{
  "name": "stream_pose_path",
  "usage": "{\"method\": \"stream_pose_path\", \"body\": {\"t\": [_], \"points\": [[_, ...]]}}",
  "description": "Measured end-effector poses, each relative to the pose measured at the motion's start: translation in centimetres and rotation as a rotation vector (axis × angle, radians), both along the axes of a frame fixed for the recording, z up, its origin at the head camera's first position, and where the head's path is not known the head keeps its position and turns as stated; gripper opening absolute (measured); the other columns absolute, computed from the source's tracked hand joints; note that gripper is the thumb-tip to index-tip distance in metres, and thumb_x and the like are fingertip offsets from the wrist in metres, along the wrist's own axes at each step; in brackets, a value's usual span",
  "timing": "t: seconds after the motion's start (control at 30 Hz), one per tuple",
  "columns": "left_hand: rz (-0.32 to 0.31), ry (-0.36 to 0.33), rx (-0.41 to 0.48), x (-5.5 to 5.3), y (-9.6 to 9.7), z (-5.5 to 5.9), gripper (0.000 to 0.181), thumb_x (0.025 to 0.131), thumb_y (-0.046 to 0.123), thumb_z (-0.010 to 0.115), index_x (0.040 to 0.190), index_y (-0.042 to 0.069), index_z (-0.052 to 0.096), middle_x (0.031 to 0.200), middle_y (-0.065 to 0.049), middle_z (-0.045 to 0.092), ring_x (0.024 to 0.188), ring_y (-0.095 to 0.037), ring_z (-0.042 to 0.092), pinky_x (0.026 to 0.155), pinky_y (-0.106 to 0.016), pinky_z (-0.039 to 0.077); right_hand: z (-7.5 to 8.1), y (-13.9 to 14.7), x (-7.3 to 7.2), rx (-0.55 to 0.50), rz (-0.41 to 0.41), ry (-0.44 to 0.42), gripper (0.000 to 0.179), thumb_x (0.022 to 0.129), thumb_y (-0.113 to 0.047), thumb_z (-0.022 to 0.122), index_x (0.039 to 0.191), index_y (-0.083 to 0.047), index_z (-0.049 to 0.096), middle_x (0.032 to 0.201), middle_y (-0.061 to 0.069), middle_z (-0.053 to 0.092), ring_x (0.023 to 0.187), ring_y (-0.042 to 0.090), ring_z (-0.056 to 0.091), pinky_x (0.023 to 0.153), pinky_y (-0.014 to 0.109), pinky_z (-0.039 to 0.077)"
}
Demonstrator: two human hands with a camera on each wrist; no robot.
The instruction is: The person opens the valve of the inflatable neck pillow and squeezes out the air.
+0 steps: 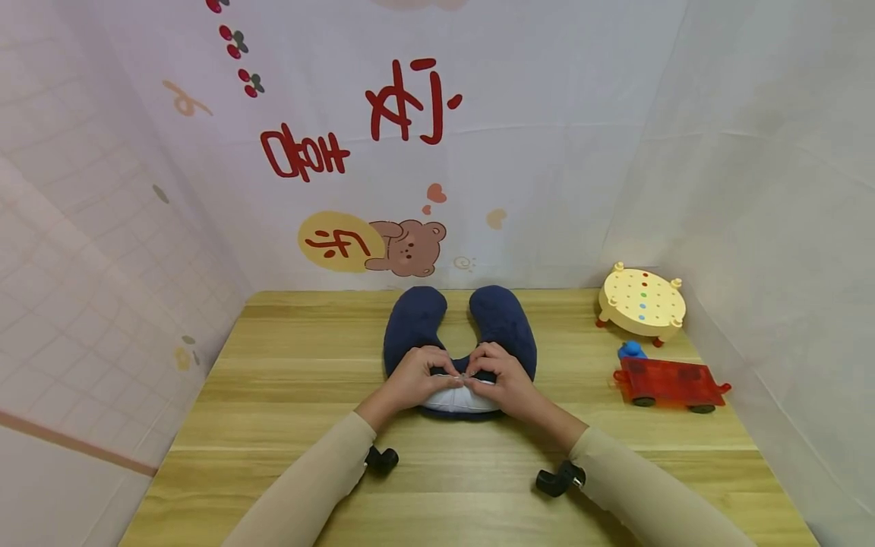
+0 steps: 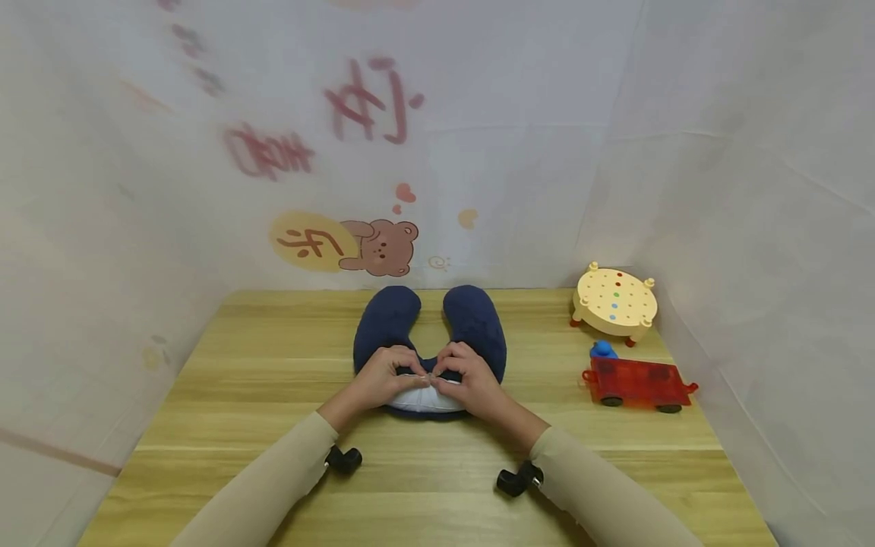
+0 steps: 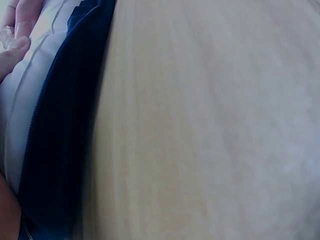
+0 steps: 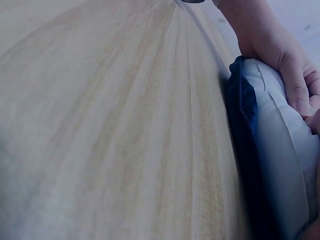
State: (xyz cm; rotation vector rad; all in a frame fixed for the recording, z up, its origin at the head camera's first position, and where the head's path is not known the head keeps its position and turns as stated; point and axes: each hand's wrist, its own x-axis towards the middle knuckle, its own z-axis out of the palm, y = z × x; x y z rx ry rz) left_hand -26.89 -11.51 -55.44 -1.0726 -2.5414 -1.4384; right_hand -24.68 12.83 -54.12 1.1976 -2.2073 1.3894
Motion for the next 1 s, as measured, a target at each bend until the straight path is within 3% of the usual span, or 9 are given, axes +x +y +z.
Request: {"method": "stream_pose_path", "body": {"t": [0.33,0.53,0.7,1.0], "points": [[-0.006,0.019,-0.008,0.0,-0.1,-0.2,0.012,0.094,0.018,0.091,0.086,0.023,0.084,0.089,0.012,0.075,0.090,-0.011,0.069,0.083,-0.033,0.057,-0.1,-0.1,0.0,0.001,-0.002,-0.002,0.020,0.087,0.015,0.084,0.091,-0.003,0.078,0.105,0.017,0.069,0.099,0.034,0.060,0.090,0.036,0.049],[-0.012,0.007,-0.016,-0.1,0.0,-0.1,0.012,0.094,0.018,0.091,0.085,0.022,0.084,0.087,0.013,0.075,0.088,-0.010,0.068,0.082,-0.032,0.057,-2.1,0.2,-1.0,0.008,-0.017,0.007,0.023,0.086,0.014,0.086,0.090,-0.007,0.078,0.105,0.016,0.069,0.099,0.033,0.059,0.090,0.035,0.049],[-0.016,0.000,-0.027,-0.1,0.1,0.0,0.012,0.094,0.017,0.091,0.085,0.022,0.084,0.086,0.012,0.075,0.089,-0.010,0.068,0.082,-0.032,0.057,-3.6,0.6,-1.8,0.039,-0.024,0.001,0.024,0.091,0.005,0.087,0.093,-0.017,0.079,0.109,0.006,0.070,0.102,0.026,0.059,0.090,0.035,0.049],[-0.014,0.014,-0.057,-0.1,0.1,0.1,0.012,0.094,0.016,0.091,0.086,0.022,0.084,0.087,0.014,0.075,0.090,-0.010,0.068,0.084,-0.032,0.057,-3.4,0.9,-2.0,0.065,0.005,-0.012,0.019,0.098,-0.004,0.085,0.096,-0.023,0.079,0.112,-0.002,0.069,0.105,0.020,0.060,0.093,0.036,0.052]]}}
